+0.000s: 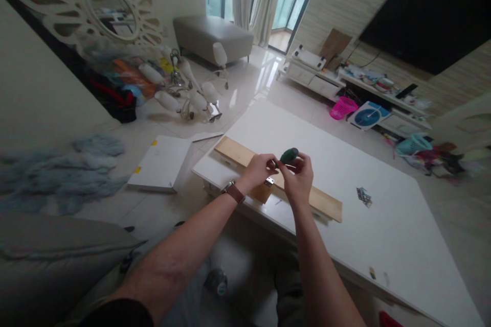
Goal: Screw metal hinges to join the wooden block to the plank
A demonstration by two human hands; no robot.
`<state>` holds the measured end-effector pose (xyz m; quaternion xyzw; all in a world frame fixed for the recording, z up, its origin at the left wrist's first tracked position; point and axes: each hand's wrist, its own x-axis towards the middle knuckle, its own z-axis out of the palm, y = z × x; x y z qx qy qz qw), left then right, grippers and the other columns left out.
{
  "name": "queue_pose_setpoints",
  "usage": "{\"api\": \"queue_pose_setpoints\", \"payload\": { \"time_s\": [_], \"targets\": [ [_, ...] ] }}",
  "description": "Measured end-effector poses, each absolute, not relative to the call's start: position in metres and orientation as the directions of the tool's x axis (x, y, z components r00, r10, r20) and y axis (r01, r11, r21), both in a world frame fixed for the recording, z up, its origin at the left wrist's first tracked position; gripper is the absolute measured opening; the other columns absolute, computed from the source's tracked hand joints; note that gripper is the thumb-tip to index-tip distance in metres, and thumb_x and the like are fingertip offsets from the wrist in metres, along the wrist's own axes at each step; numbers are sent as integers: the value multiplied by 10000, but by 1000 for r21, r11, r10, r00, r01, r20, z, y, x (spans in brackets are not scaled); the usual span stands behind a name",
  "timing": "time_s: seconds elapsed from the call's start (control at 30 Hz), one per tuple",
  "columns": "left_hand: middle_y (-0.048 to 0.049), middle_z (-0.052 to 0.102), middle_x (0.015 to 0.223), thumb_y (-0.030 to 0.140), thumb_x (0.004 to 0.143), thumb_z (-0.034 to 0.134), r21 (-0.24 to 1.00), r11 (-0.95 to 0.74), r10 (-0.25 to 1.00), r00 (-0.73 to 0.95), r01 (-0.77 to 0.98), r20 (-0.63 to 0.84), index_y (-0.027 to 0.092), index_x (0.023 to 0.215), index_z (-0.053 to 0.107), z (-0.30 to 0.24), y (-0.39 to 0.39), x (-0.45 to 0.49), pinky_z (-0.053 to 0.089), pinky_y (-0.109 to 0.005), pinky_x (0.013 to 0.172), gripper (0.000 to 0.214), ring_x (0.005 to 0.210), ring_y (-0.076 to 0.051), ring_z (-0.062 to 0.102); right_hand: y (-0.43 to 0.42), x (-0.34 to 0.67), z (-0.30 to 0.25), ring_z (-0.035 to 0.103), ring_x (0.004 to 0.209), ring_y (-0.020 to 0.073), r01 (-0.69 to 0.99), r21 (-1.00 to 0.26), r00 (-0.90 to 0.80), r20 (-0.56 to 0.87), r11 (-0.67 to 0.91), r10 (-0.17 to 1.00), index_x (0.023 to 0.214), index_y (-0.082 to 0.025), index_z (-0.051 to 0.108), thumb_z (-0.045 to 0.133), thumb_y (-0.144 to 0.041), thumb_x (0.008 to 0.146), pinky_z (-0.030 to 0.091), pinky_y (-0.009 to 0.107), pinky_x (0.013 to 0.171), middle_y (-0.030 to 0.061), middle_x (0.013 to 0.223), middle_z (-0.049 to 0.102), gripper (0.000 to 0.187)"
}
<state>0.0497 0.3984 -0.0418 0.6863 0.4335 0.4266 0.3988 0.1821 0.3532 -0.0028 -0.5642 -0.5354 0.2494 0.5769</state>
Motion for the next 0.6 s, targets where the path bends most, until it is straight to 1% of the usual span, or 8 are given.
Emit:
{"api": "queue_pose_setpoints", "payload": {
  "time_s": [0.1, 0.2, 0.3, 0.4, 0.5, 0.6],
  "targets": [
    [-22, 786, 812, 15, 789, 768, 942, -263, 931, 312, 210, 191, 155, 922, 765, -42, 401, 46, 561, -238, 750, 193, 785, -148, 742, 353, 183, -4, 735, 903, 217, 314, -911, 275, 357, 268, 892, 1159, -250, 607, 810, -334, 800, 606, 411, 840, 28, 968, 755, 421],
    [-26, 783, 787, 17, 827, 727, 947, -245, 932, 319, 208, 172, 153, 899, 758, -39, 400, 44, 562, -239, 733, 157, 767, -151, 745, 354, 182, -4, 735, 923, 208, 274, -921, 255, 348, 277, 902, 1171, -254, 590, 785, -332, 820, 619, 398, 833, 34, 1005, 755, 409],
    [-25, 776, 769, 19, 816, 736, 939, -252, 947, 258, 234, 189, 154, 844, 745, -36, 396, 47, 556, -240, 721, 138, 746, -152, 730, 355, 179, -5, 723, 938, 206, 270, -927, 273, 332, 259, 903, 1127, -251, 588, 842, -371, 777, 630, 383, 812, 30, 1019, 731, 449],
    [-17, 764, 753, 23, 791, 755, 932, -256, 956, 211, 258, 204, 157, 817, 735, -34, 394, 50, 549, -238, 711, 138, 738, -153, 713, 356, 177, -6, 720, 890, 205, 271, -939, 316, 297, 214, 901, 1075, -243, 594, 883, -402, 740, 631, 381, 786, 13, 959, 710, 471],
    [-9, 757, 750, 47, 780, 775, 930, -262, 953, 222, 257, 207, 159, 840, 740, -36, 396, 49, 546, -240, 716, 132, 740, -153, 705, 355, 177, -8, 726, 873, 208, 274, -937, 330, 302, 215, 894, 1096, -240, 601, 854, -377, 771, 623, 404, 820, 4, 925, 715, 434],
    [-23, 782, 810, 48, 774, 775, 936, -269, 937, 285, 227, 200, 150, 873, 755, -39, 399, 47, 546, -246, 747, 143, 779, -158, 718, 355, 177, -10, 739, 930, 220, 279, -930, 298, 321, 239, 899, 1148, -242, 597, 795, -343, 819, 605, 428, 880, 22, 972, 744, 398]
  ]
}}
